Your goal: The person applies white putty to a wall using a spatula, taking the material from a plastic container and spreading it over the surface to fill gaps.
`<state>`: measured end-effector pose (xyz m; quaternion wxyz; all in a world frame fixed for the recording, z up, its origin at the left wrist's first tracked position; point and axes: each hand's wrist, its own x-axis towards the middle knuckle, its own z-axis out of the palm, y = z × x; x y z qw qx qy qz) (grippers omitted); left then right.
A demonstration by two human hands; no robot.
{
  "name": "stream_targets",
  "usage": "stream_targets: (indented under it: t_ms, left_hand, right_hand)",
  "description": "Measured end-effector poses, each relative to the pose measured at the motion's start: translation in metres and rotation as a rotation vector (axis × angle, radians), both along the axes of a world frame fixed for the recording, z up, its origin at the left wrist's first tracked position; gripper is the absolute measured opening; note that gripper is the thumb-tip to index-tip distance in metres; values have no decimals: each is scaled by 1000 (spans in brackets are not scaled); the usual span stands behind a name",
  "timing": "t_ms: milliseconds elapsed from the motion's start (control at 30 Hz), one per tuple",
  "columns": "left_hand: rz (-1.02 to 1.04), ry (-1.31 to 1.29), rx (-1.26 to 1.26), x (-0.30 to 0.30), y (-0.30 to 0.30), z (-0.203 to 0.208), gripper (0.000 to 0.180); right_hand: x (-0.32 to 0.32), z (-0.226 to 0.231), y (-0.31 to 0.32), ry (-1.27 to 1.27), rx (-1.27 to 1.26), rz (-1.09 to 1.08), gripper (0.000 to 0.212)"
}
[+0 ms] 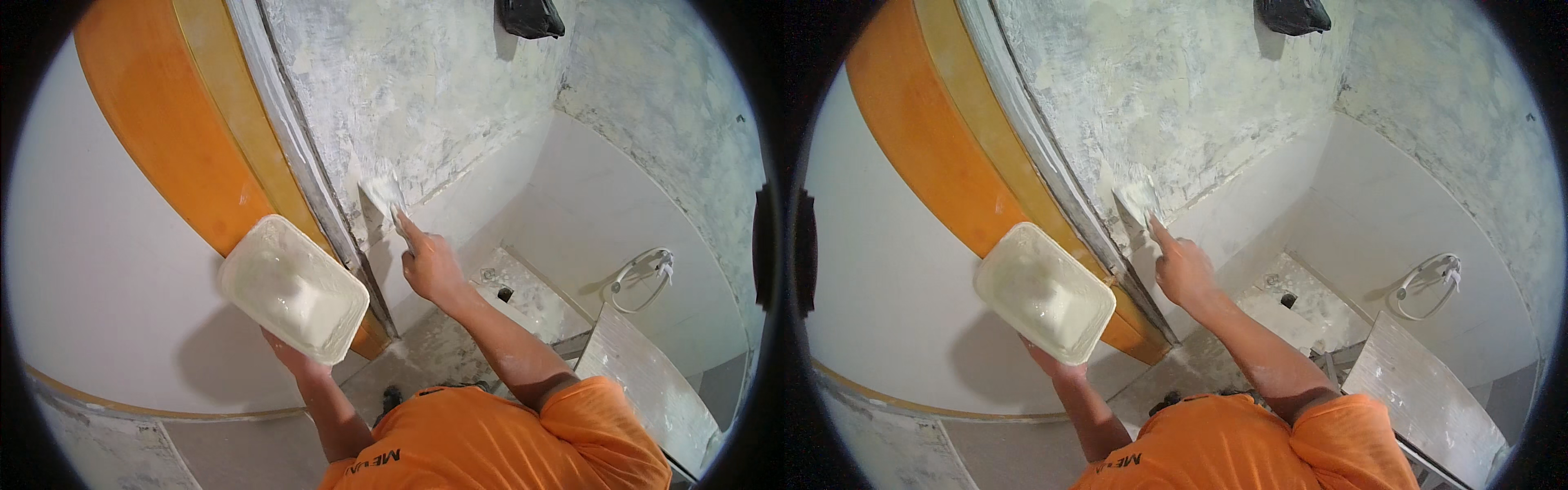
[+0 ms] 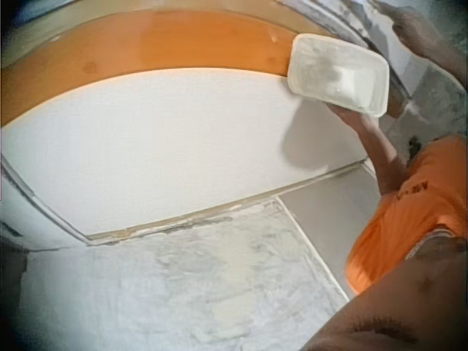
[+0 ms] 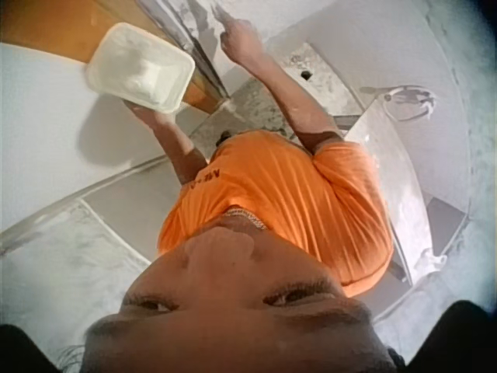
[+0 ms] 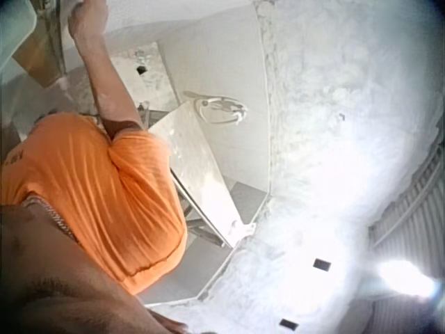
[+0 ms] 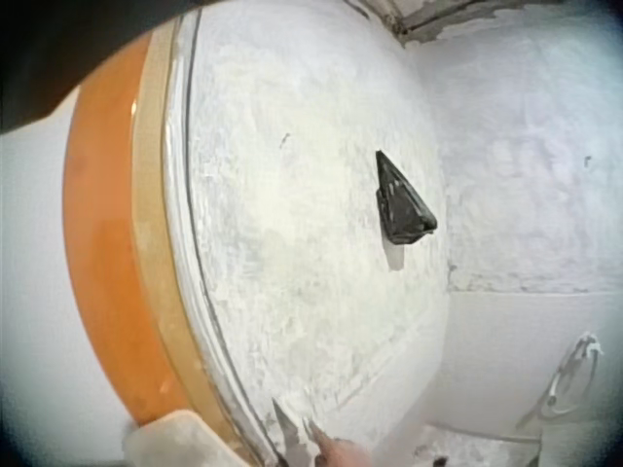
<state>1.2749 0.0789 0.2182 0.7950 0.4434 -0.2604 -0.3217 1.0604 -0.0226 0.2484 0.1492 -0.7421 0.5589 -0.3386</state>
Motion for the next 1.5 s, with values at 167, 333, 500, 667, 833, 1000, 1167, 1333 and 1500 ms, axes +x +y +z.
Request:
stream_targets:
  t_ms: [167,333,500,667,833,1000,1167,1333,1500]
  left_hand:
    - [-126,46,-101,-5,0,9,61]
    - [-176,74,-102,-3,-2,11,61]
    - [-89,-38,-12,-5,-5,4,61]
    - [-290,324,-129,-13,-4,8,57]
    - [-524,422,-81,-45,-12,7,69]
    - [-773,422,-65,-84,-25,15,71]
    - [-952,497,-161,-120,-39,10,71]
    - [-917,505,-193,-149,-54,34,76]
    - [-834,458,-176,-164,-64,79,85]
  right_hand:
    - [-36,32,13,-3,88,105,62]
    - [-26,107,4,-197,-109,-4,62]
    - [4,-21,-24,-25,-87,-85,70]
    - [-31,-64,32,-92,230,40,62]
    - [-68,-36,42,-374,-170,32,61]
    - [-105,51,84,-441,200,83,34]
    - [-120,77,126,-333,179,197,22]
    - [-122,69,148,-324,100,8,20]
    - [-135,49,154,-405,72,-8,19]
